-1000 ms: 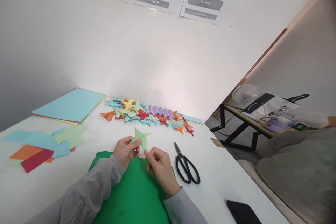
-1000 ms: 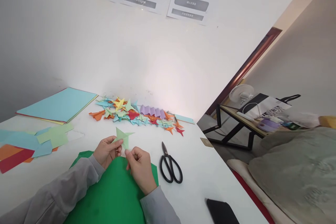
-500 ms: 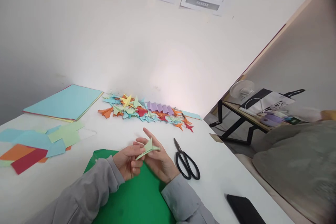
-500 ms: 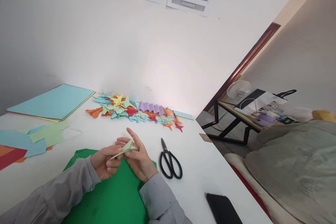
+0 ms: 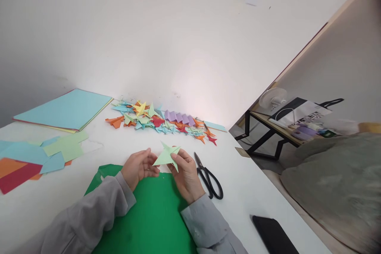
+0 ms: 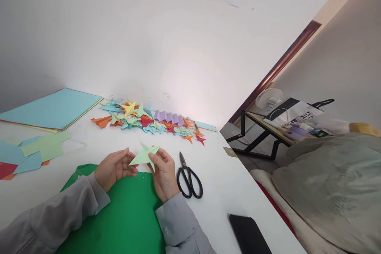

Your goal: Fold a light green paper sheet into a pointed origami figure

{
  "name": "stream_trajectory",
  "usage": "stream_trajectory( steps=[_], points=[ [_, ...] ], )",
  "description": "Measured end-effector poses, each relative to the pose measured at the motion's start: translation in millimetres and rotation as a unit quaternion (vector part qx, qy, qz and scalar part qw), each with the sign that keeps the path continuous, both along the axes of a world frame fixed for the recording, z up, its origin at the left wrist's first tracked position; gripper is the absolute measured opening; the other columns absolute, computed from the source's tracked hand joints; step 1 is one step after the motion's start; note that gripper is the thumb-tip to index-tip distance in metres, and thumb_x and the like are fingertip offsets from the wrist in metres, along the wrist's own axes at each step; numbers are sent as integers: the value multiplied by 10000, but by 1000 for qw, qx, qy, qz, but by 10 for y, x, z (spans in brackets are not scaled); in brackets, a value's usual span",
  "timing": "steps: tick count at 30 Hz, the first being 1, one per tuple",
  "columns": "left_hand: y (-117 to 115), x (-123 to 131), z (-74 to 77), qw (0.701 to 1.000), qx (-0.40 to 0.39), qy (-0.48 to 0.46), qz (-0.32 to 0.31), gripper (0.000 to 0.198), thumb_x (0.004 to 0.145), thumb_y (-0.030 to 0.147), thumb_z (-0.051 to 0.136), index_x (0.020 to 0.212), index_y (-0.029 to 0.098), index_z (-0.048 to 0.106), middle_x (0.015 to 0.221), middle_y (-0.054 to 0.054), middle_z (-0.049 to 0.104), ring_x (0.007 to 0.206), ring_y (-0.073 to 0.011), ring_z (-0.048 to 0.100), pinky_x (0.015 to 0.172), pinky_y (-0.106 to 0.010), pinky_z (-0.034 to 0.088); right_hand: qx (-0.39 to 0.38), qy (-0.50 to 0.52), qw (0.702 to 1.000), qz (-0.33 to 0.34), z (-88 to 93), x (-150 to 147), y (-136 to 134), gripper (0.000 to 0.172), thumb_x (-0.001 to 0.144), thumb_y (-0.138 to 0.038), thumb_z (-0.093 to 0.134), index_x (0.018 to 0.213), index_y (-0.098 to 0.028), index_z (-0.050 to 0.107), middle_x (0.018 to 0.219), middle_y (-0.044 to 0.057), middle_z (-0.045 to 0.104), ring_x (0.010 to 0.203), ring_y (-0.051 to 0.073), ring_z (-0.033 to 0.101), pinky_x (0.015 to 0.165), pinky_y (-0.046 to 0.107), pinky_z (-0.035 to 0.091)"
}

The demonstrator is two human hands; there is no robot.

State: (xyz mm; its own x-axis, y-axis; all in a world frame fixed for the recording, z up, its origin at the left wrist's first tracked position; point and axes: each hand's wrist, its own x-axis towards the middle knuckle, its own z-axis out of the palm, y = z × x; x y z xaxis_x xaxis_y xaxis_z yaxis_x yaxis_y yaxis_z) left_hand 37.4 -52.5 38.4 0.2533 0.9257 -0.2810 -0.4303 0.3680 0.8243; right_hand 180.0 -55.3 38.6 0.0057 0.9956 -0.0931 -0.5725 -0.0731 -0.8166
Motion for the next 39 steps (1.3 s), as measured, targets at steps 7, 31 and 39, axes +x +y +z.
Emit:
stream_trajectory(
  steps=[7, 31, 39],
  points=[
    [-4, 4, -44, 994, 82, 58, 35, 325, 494, 341, 774, 617, 120, 569, 515, 15, 578, 498, -128, 589, 524, -273, 512, 15, -83, 996, 5, -20, -29, -15, 113, 619, -234, 715, 710, -199, 657, 703, -24, 632, 637, 98, 530, 577, 206, 397],
    [-15, -10, -9, 979, 158, 127, 33, 219, 613, 323, 673, 687, 132, 593, 561, 5, 560, 510, -125, 560, 480, -261, 487, 55, -144, 988, 7, -37, -41, -34, 180, 587, -256, 748, 716, -163, 665, 574, -29, 550, 511, 89, 464, 521, 232, 396],
    [-67, -40, 9, 881, 369, 289, 65, 133, 716, 129, 485, 695, 168, 611, 832, -57, 558, 736, -143, 543, 530, -218, 428, 70, -162, 984, -14, -48, -50, -18, 147, 589, -245, 745, 671, -172, 647, 579, -39, 542, 510, 87, 471, 520, 228, 393]
  ],
)
